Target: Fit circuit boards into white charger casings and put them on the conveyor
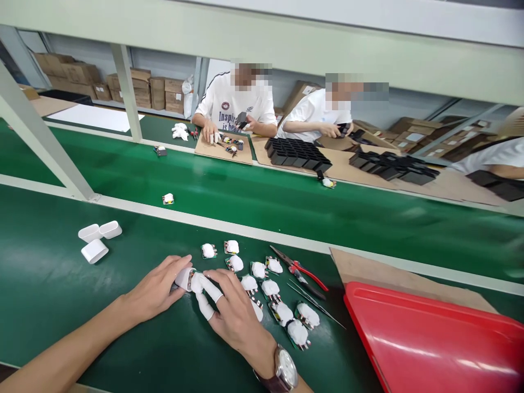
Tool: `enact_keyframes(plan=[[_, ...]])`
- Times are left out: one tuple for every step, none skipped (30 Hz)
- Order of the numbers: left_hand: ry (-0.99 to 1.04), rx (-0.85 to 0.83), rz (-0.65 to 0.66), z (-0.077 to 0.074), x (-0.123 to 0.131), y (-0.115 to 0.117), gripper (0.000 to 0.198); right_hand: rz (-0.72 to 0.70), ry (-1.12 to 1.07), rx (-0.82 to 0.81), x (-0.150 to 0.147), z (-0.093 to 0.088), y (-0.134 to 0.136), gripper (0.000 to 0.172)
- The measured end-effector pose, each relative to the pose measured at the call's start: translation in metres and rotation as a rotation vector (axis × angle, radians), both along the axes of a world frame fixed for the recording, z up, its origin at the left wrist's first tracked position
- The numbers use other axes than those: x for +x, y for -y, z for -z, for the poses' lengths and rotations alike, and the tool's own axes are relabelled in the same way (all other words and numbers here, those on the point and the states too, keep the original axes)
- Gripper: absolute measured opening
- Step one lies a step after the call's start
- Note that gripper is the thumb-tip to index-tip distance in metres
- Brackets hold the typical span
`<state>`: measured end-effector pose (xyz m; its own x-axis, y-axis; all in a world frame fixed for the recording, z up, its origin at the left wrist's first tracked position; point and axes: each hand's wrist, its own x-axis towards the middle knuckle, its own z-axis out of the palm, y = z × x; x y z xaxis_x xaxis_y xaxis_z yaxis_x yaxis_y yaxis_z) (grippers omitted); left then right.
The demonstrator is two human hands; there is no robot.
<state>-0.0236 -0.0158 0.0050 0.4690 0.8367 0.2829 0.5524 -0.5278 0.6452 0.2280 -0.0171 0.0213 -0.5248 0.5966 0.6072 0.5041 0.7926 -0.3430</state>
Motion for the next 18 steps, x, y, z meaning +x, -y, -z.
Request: enact_keyframes(plan=[[-0.001, 0.004, 0.002, 0.000, 0.000, 0.000, 0.072, 0.000, 0.005, 0.003, 0.000, 0.000, 0.000, 0.048], [-0.002, 0.008, 0.004, -0.001, 0.000, 0.000, 0.072, 0.000, 0.009, 0.006, 0.000, 0.001, 0.000, 0.047], [-0.001, 0.011, 0.009, -0.001, 0.001, 0.000, 0.072, -0.003, 0.015, 0.007, 0.000, 0.003, 0.000, 0.046], [-0.001, 0.015, 0.012, 0.000, 0.001, 0.000, 0.072, -0.006, 0.021, 0.007, 0.000, 0.004, 0.000, 0.045], [-0.003, 0.021, 0.013, 0.000, 0.001, -0.001, 0.073, -0.009, 0.029, 0.006, 0.000, 0.006, 0.000, 0.043], [-0.007, 0.029, 0.013, 0.001, 0.002, -0.001, 0.073, -0.011, 0.039, 0.006, 0.000, 0.007, 0.000, 0.042], [-0.016, 0.039, 0.013, 0.001, 0.002, -0.001, 0.073, -0.012, 0.047, 0.008, 0.000, 0.008, 0.000, 0.040], [-0.027, 0.047, 0.012, 0.002, 0.003, 0.000, 0.073, -0.015, 0.055, 0.012, -0.001, 0.008, 0.000, 0.038], [-0.039, 0.050, 0.010, 0.002, 0.003, 0.000, 0.073, -0.017, 0.065, 0.012, -0.002, 0.006, 0.000, 0.035], [-0.049, 0.042, 0.013, 0.002, 0.003, 0.000, 0.073, -0.019, 0.075, 0.007, -0.002, 0.005, 0.000, 0.033], [-0.051, 0.021, 0.019, 0.003, 0.003, 0.001, 0.074, -0.023, 0.085, -0.008, -0.003, 0.002, 0.001, 0.031], [-0.045, -0.016, 0.027, 0.003, 0.003, 0.001, 0.074, -0.026, 0.092, -0.034, -0.003, -0.001, 0.001, 0.030], [-0.033, -0.063, 0.038, 0.002, 0.003, 0.002, 0.075, -0.030, 0.094, -0.065, -0.003, -0.003, 0.000, 0.031], [-0.021, -0.115, 0.049, 0.002, 0.003, 0.002, 0.076, -0.029, 0.091, -0.095, -0.002, -0.005, 0.000, 0.034], [-0.014, -0.168, 0.059, 0.002, 0.002, 0.003, 0.077, -0.029, 0.089, -0.116, -0.002, -0.007, 0.000, 0.037], [-0.008, -0.213, 0.062, 0.002, 0.002, 0.003, 0.077, -0.031, 0.095, -0.125, -0.002, -0.008, -0.001, 0.039], [-0.002, -0.243, 0.062, 0.002, 0.002, 0.003, 0.076, -0.038, 0.111, -0.126, -0.001, -0.008, -0.001, 0.039], [0.008, -0.255, 0.062, 0.002, 0.002, 0.003, 0.074, -0.050, 0.136, -0.121, -0.002, -0.007, -0.002, 0.038]])
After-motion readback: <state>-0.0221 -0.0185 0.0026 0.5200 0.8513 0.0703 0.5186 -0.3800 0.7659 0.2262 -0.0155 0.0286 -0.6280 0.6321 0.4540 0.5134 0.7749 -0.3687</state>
